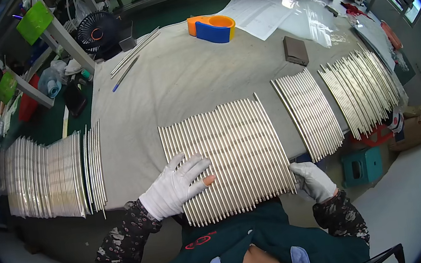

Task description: Manually sanding and polishing small metal rods on a workbench using a sanding block.

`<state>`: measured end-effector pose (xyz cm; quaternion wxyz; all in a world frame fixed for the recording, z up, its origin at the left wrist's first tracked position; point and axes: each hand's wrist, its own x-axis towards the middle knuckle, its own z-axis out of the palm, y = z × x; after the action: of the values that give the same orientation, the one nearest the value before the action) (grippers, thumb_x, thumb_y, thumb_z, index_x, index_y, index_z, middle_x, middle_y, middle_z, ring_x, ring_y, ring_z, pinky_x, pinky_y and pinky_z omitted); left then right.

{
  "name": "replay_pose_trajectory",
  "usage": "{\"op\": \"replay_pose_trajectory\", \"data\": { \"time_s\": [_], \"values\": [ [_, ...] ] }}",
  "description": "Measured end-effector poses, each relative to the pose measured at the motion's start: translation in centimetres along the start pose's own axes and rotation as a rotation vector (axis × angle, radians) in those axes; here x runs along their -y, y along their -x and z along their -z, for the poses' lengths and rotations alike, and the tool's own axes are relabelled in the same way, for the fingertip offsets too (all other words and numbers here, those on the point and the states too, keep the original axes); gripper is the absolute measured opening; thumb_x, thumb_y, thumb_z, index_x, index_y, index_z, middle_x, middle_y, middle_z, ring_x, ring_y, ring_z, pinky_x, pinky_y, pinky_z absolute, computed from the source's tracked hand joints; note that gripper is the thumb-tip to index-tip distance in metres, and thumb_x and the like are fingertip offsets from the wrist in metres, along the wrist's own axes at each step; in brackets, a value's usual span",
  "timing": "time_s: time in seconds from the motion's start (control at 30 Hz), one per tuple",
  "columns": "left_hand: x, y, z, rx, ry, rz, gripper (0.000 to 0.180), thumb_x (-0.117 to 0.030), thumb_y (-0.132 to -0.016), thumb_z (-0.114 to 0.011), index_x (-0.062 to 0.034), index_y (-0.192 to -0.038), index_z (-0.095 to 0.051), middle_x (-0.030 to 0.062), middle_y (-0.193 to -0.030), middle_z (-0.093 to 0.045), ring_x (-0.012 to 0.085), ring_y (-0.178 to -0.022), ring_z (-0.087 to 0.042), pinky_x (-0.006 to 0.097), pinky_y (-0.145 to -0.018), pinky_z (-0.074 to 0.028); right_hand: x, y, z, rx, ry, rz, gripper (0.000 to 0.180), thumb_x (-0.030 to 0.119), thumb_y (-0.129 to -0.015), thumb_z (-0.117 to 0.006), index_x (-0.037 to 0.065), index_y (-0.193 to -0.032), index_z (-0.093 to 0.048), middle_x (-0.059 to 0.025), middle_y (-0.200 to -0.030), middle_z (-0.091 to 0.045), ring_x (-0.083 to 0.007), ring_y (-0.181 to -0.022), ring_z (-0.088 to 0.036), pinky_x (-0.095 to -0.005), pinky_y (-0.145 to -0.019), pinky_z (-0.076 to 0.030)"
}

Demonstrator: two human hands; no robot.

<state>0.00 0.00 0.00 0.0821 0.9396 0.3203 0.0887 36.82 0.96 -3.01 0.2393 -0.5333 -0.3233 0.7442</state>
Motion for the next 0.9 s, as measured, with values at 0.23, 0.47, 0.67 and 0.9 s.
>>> {"op": "replay_pose_trajectory", "data": {
  "time_s": [0.23,0.47,0.67,0.9],
  "values": [
    [0.9,-1.2,0.7,0.01,0.008,-0.117,0.055,-0.01,-0.073,-0.061,-0.0145,-0.125,-0.044,0.0175,-0.132,-0.046,0.034,-0.123,-0.046,0.054,-0.101,-0.035,1.9,-2.4,-2.8,0.36,-0.212,-0.098,0.051,0.026,-0.09,-0.06,-0.006,-0.128,-0.045,-0.0165,-0.114,-0.061,-0.0283,-0.093,-0.065,-0.0423,-0.075,-0.059],
    [-0.8,-9.0,-0.6,-0.183,0.081,-0.46,0.067,-0.008,-0.08,-0.055,-0.0283,-0.14,-0.032,0.0159,-0.123,-0.05,0.0353,-0.12,-0.047,0.055,-0.102,-0.034,1.0,-3.9,-6.9,0.664,-0.094,-0.166,0.019,0.008,-0.085,-0.066,0.005,-0.103,-0.059,0.0016,-0.085,-0.056,-0.0068,-0.081,-0.056,-0.0252,-0.072,-0.051],
    [-1.8,-12.2,-0.7,-0.109,-0.014,-0.658,0.07,-0.007,-0.078,-0.058,-0.0227,-0.141,-0.033,0.0069,-0.078,-0.052,0.0266,-0.076,-0.056,0.049,-0.086,-0.044,1.4,-3.9,-5.5,0.727,0.526,0.347,0.013,0.015,-0.083,-0.068,0.004,-0.087,-0.062,-0.0023,-0.082,-0.06,-0.009,-0.08,-0.055,-0.0261,-0.069,-0.046],
    [-2.1,-12.0,5.7,-0.49,0.421,-0.449,0.079,-0.005,-0.063,-0.073,-0.0042,-0.135,-0.04,0.0128,-0.087,-0.063,0.0304,-0.074,-0.063,0.036,-0.064,-0.052,9.4,3.5,-8.5,0.381,0.141,0.212,0.069,0.06,-0.092,-0.043,0.0,-0.125,-0.05,-0.0121,-0.108,-0.063,-0.0161,-0.094,-0.062,-0.0255,-0.082,-0.049]
  ]
}}
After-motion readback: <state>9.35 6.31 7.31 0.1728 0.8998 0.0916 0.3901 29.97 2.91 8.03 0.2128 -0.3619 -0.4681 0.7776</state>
